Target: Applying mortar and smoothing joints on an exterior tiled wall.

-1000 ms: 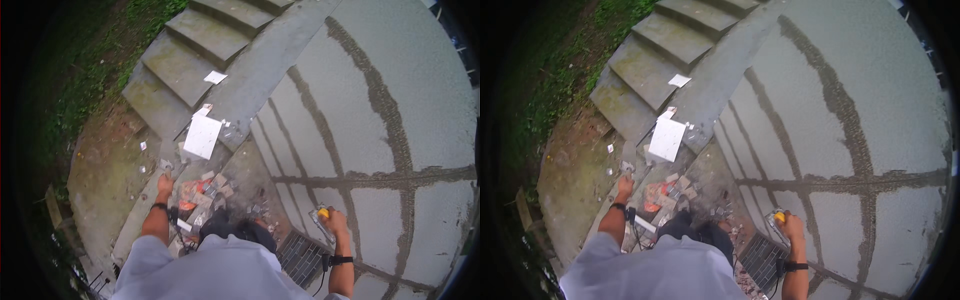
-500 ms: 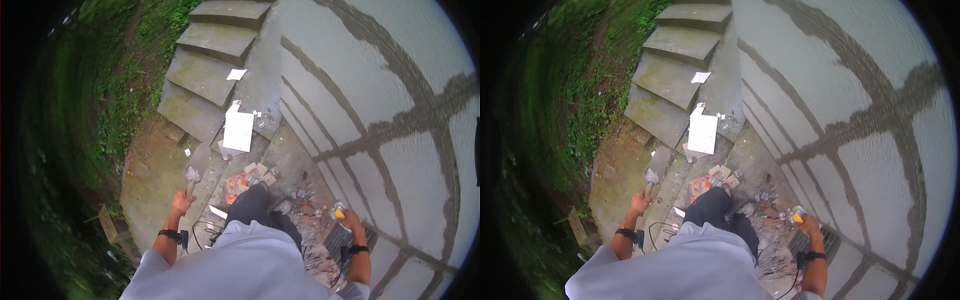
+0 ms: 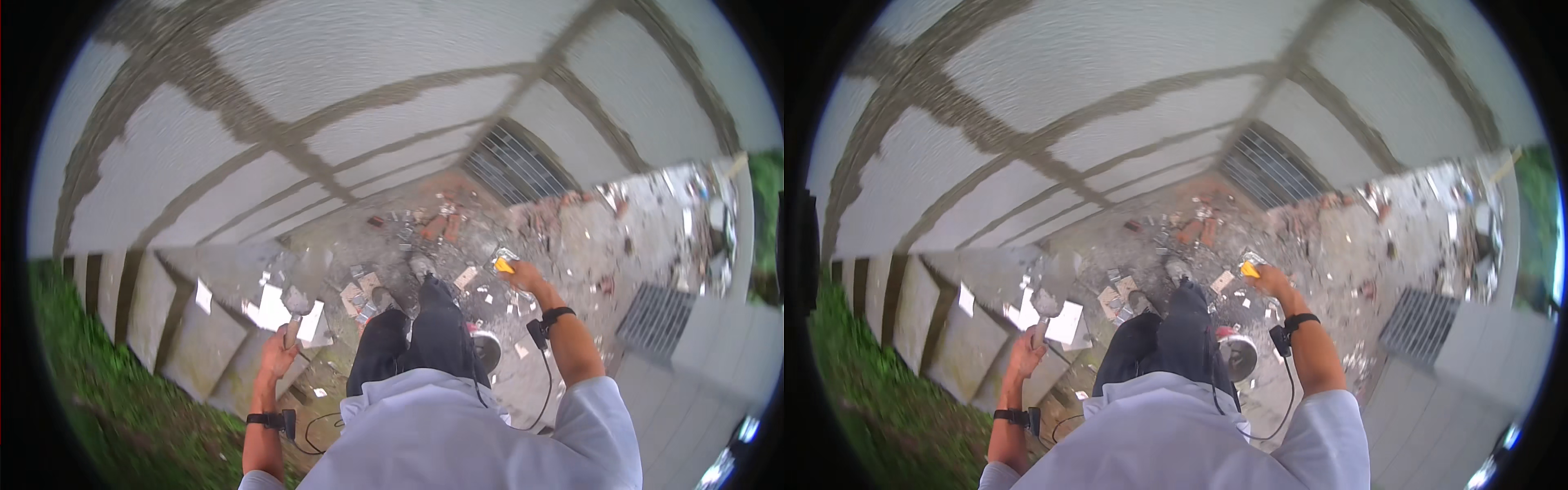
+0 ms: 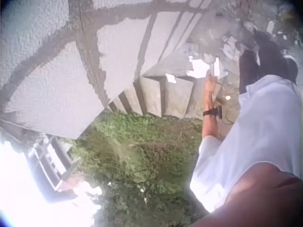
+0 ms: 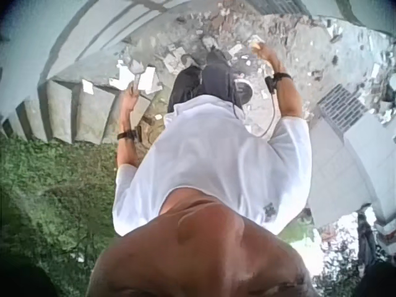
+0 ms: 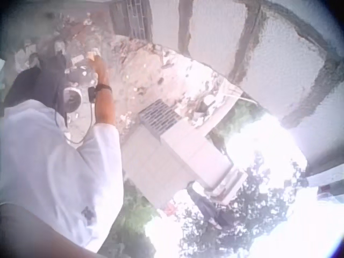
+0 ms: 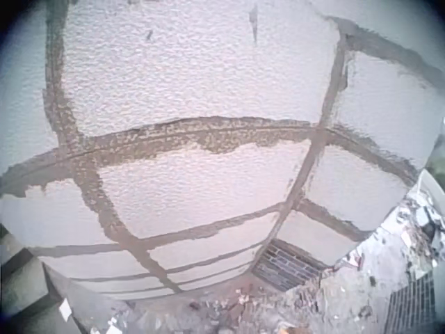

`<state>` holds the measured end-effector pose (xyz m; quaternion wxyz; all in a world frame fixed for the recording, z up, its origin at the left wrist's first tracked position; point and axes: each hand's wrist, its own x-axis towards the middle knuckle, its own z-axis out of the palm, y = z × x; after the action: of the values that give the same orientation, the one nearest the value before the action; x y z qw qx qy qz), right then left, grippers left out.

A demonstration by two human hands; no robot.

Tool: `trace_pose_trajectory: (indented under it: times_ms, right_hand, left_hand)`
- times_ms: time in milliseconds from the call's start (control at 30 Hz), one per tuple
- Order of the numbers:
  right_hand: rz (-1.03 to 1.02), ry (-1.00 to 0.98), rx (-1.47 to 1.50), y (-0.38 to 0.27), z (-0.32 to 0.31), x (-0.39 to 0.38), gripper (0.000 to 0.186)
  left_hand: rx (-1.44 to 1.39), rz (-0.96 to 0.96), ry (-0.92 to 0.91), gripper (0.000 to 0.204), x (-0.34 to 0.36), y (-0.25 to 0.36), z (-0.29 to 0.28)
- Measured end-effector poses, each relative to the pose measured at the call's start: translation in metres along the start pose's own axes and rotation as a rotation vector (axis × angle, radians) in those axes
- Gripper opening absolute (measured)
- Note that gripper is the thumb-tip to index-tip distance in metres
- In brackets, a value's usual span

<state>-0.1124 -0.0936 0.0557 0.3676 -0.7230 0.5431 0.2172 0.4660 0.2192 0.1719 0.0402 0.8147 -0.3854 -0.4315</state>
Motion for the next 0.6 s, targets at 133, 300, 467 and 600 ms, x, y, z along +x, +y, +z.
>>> trace_pose_trajectory:
  times_ms: [133,300,467,600]
  right_hand:
    - [0.306,0.115,0.180,0.056,0.091,-0.128,0.060]
    - [0.645,-0.018,0.438,0.064,0.236,-0.243,0.064]
    - [0.754,-0.076,0.686,0.081,0.358,-0.294,0.059]
    - [0.724,0.127,0.895,0.066,0.409,-0.299,0.058]
  left_hand:
    - [0.164,0.206,-0.323,0.058,0.066,0.084,0.037]
    - [0.334,0.247,-0.623,0.052,0.080,0.160,0.102]
    - [0.459,0.511,-0.752,0.049,0.079,0.214,0.191]
    - [0.536,0.558,-0.934,0.049,0.049,0.265,0.263]
